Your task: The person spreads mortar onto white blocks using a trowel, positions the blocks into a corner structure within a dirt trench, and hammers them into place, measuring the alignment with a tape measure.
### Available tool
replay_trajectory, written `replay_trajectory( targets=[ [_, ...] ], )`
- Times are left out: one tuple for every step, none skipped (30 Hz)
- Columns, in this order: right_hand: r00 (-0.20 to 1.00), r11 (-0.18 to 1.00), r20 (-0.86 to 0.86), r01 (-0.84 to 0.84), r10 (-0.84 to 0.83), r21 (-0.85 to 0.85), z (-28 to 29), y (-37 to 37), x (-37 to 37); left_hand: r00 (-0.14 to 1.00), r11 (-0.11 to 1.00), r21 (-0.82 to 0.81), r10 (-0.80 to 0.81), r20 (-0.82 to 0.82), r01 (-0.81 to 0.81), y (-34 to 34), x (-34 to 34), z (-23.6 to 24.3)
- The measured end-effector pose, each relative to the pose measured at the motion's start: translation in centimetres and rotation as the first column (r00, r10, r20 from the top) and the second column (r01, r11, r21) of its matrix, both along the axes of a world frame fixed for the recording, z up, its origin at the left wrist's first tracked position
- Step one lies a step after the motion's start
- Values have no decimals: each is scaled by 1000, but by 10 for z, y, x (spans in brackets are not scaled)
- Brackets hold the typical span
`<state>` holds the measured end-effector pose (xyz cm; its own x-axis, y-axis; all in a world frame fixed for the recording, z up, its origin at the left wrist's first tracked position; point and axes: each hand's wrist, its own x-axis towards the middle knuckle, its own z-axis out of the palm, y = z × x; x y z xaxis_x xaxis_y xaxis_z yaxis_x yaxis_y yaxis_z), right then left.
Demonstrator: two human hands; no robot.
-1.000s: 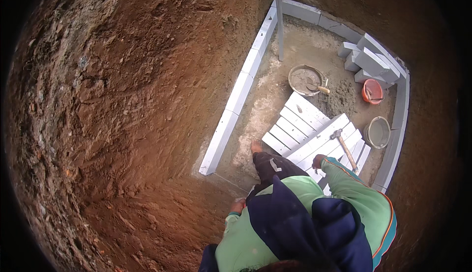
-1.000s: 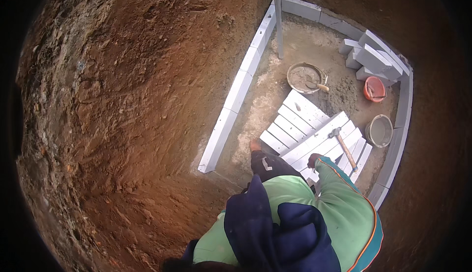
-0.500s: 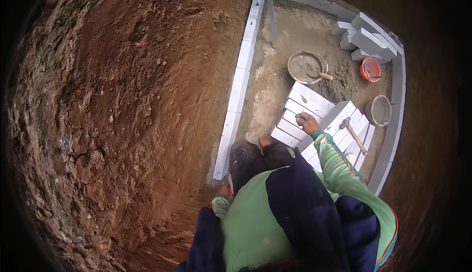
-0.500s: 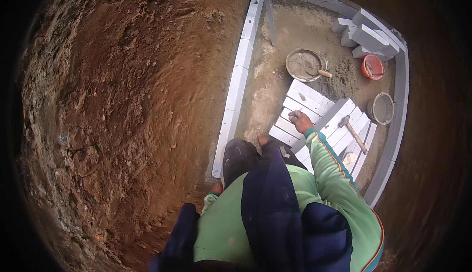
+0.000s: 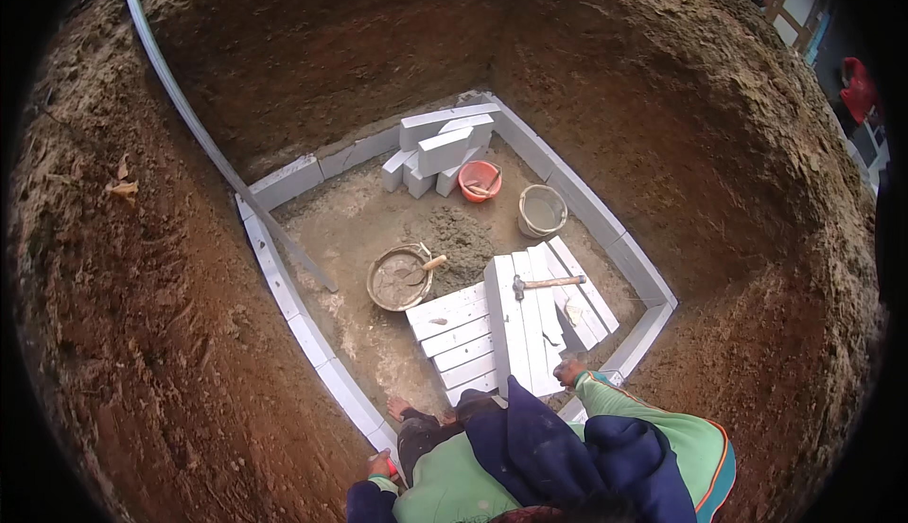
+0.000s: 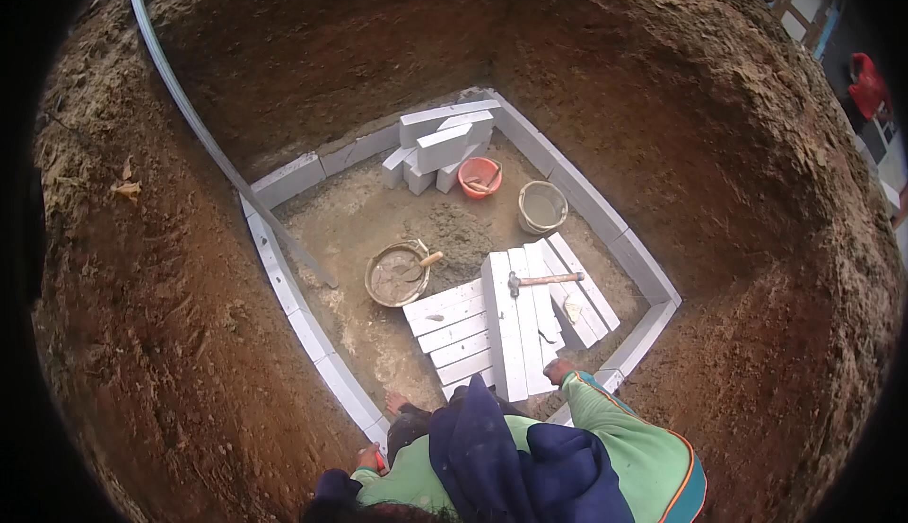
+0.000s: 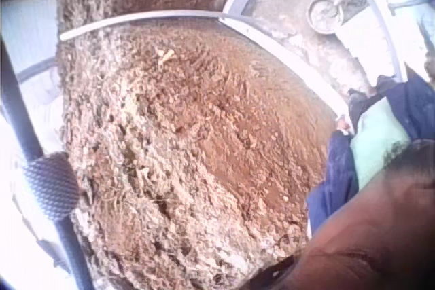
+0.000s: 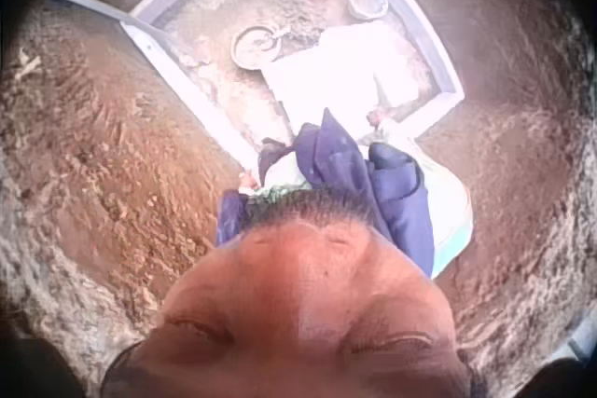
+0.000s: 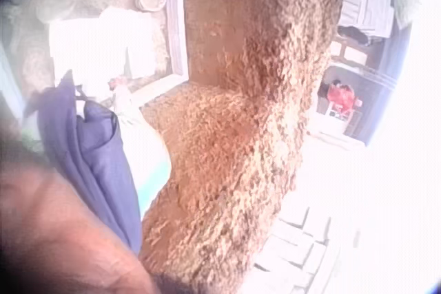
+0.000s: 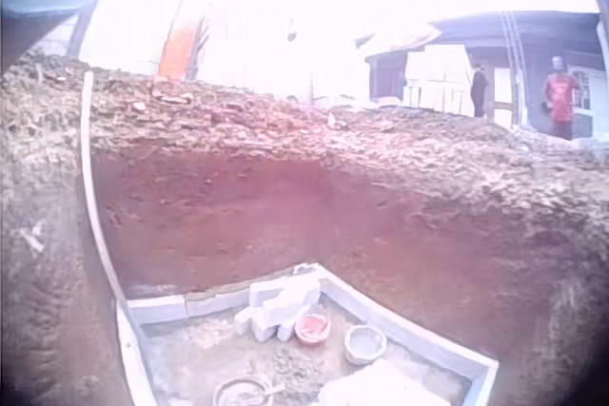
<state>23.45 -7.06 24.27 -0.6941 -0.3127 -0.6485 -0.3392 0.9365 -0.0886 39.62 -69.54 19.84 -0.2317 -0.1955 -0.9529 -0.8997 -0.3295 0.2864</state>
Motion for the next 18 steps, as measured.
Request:
replay_trajectory(
  targets=[
    [998,995,25,63,-61,-82,3,-35,-9,999,1000,21,3,-43,-2,-20,-20,-7],
    [977,965,50,212,-207,-155,11,-48,0,996,995,72,-61,-69,66,-15,-58,-14],
    [918,881,96,397,-386,-258,23,-70,6,987,984,108,-132,-87,141,-6,-89,-15],
    [834,760,120,542,-538,-358,36,-87,14,975,967,142,-199,-104,212,6,-114,-17],
    [724,597,155,654,-672,-464,49,-103,27,956,942,173,-268,-119,286,21,-134,-21],
    [571,414,255,777,-780,-474,59,-116,39,932,912,198,-339,-131,360,34,-148,-21],
    [572,424,219,769,-790,-478,56,-116,59,903,874,231,-405,-142,428,54,-160,-22],
    [583,441,189,755,-790,-486,53,-121,72,878,841,253,-455,-148,478,66,-169,-22],
    [565,430,231,784,-792,-447,53,-129,77,867,826,262,-477,-145,499,68,-173,-25],
    [550,422,278,810,-788,-406,52,-138,86,858,818,262,-496,-133,513,62,-176,-26],
    [557,442,336,821,-759,-362,57,-152,84,866,829,253,-486,-114,499,48,-170,-47],
    [557,476,283,823,-781,-310,45,-142,110,846,804,272,-524,-97,528,55,-175,-41],
    [638,573,244,767,-730,-289,33,-151,105,874,842,239,-480,-81,484,27,-173,-34],
    [632,595,197,774,-750,-216,5,-138,153,850,812,268,-525,-53,518,28,-179,-37],
    [744,739,192,664,-639,-114,-23,-111,193,828,788,288,-561,-29,544,28,-185,-43],
    [855,877,228,481,-467,-10,-56,-86,235,823,773,328,-567,-25,543,24,-185,-50],
    [873,906,263,424,-410,6,-39,-99,223,849,814,275,-529,-15,512,-24,-181,-33],
    [881,894,173,447,-440,-2,-21,-103,213,764,756,109,-636,-113,645,-38,-194,-34]
  ],
)
